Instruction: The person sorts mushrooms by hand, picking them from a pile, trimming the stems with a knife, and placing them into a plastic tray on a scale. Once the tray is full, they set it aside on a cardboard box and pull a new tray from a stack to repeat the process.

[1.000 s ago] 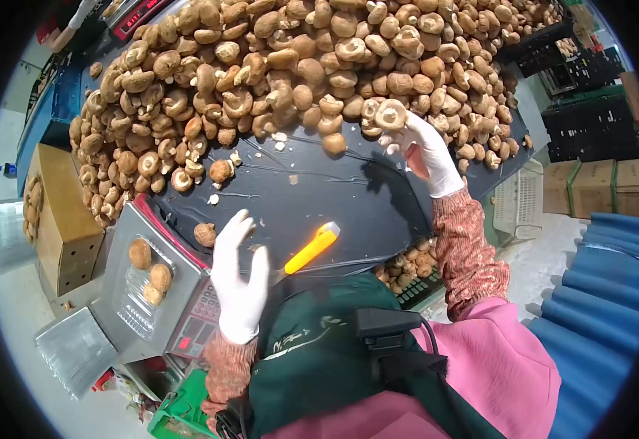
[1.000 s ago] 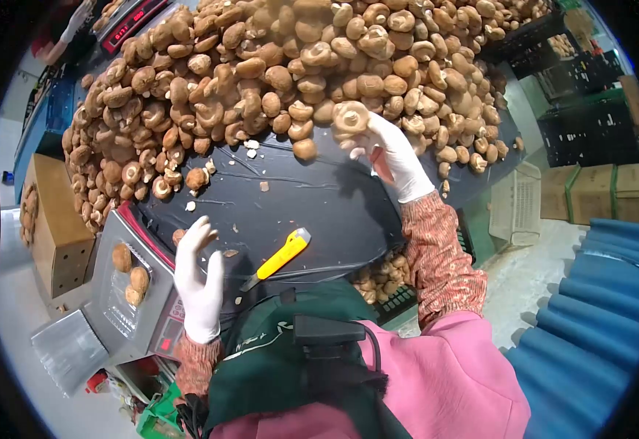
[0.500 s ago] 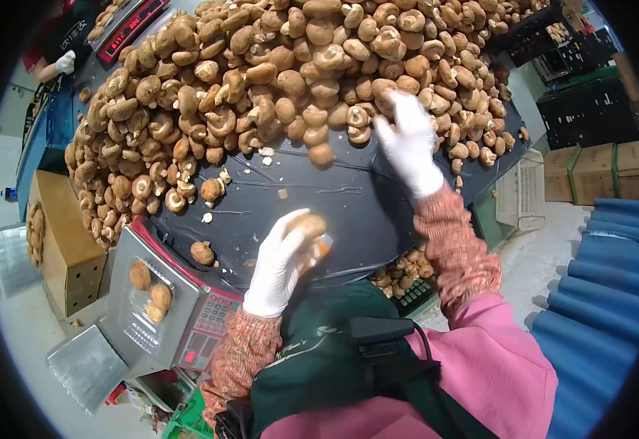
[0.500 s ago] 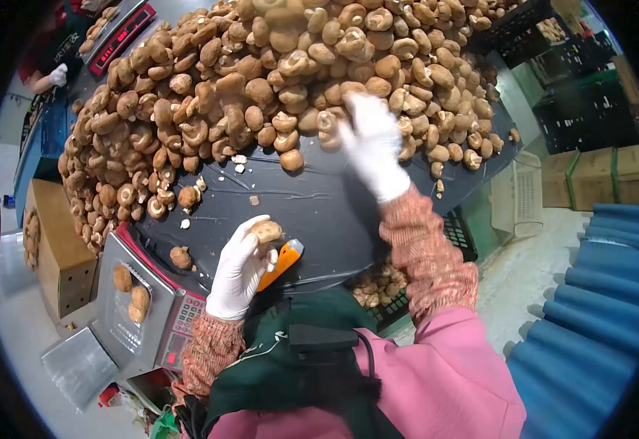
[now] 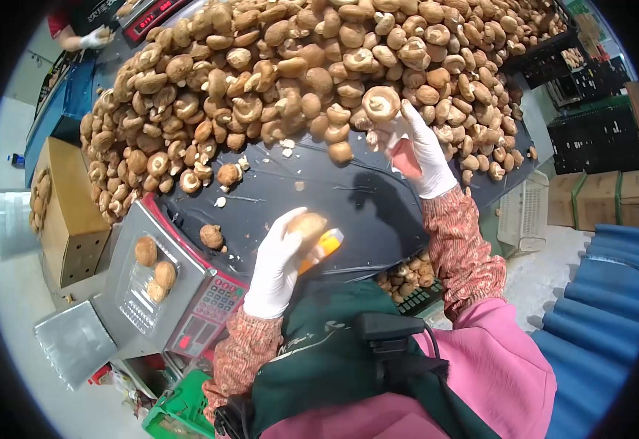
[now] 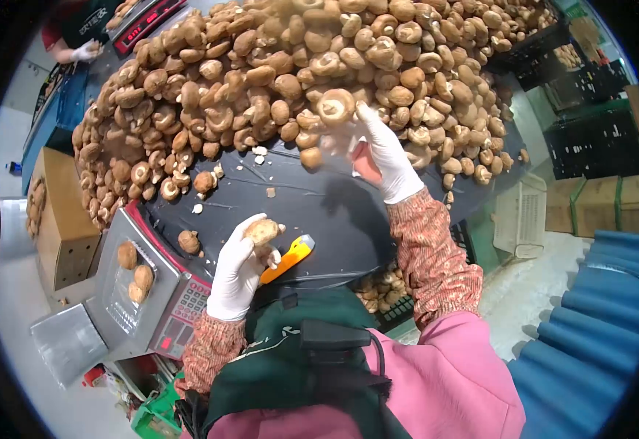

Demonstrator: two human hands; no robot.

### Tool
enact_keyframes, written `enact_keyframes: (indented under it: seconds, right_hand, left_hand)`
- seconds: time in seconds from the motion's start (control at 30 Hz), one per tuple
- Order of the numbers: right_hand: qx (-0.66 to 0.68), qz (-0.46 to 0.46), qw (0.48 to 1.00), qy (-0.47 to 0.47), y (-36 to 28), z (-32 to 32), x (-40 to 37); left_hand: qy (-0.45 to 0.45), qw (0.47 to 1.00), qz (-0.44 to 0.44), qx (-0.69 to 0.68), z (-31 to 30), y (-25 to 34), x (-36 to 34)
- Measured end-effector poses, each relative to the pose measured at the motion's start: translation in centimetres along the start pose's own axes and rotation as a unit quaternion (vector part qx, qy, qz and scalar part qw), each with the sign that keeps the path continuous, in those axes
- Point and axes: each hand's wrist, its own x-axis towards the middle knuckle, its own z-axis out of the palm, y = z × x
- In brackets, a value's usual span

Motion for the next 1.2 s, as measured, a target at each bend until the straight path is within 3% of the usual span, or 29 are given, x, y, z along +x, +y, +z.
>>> enact_keyframes:
  seconds: [0.03, 0.1, 0.27, 0.4, 0.63, 0.83, 1.07, 1.13, 1.2]
  right_hand:
    - [-0.017, 0.025, 0.997, -0.068, -0.1, 1.0, -0.5]
    - [-0.18, -0.055, 0.98, -0.068, 0.6, 4.4, -1.8]
    - [-0.504, -0.163, 0.838, -0.129, 2.3, 8.1, -4.6]
    - [-0.586, -0.174, 0.775, -0.159, 2.5, 10.5, -6.4]
    - [-0.644, -0.296, 0.684, -0.175, 3.5, 10.5, -6.3]
    - [-0.667, -0.351, 0.635, -0.171, 4.2, 11.0, -6.3]
    - [-0.697, -0.368, 0.594, -0.161, 4.6, 12.0, -6.7]
    - [-0.713, -0.356, 0.583, -0.159, 4.2, 12.0, -7.3]
    - [-0.77, -0.282, 0.545, -0.173, 2.6, 10.8, -8.6]
  left_hand:
    - [-0.005, 1.0, 0.009, 0.007, -0.3, 0.0, -0.1]
    - [-0.011, 0.999, 0.024, 0.02, -0.7, 0.0, -0.2]
    - [-0.052, 0.998, 0.036, -0.011, -0.7, 1.1, -1.3]
    - [-0.052, 0.998, 0.024, -0.004, -0.6, 1.4, -1.4]
    - [-0.043, 0.997, 0.063, 0.014, -0.5, 1.3, -1.4]
    - [-0.026, 0.995, 0.092, 0.041, -1.9, 1.3, -1.8]
    - [-0.009, 0.993, 0.109, 0.041, -2.4, 1.7, -2.5]
    - [-0.009, 0.992, 0.115, 0.052, -2.5, 1.8, -2.6]
    - [-0.007, 0.99, 0.125, 0.069, -2.7, 2.0, -2.9]
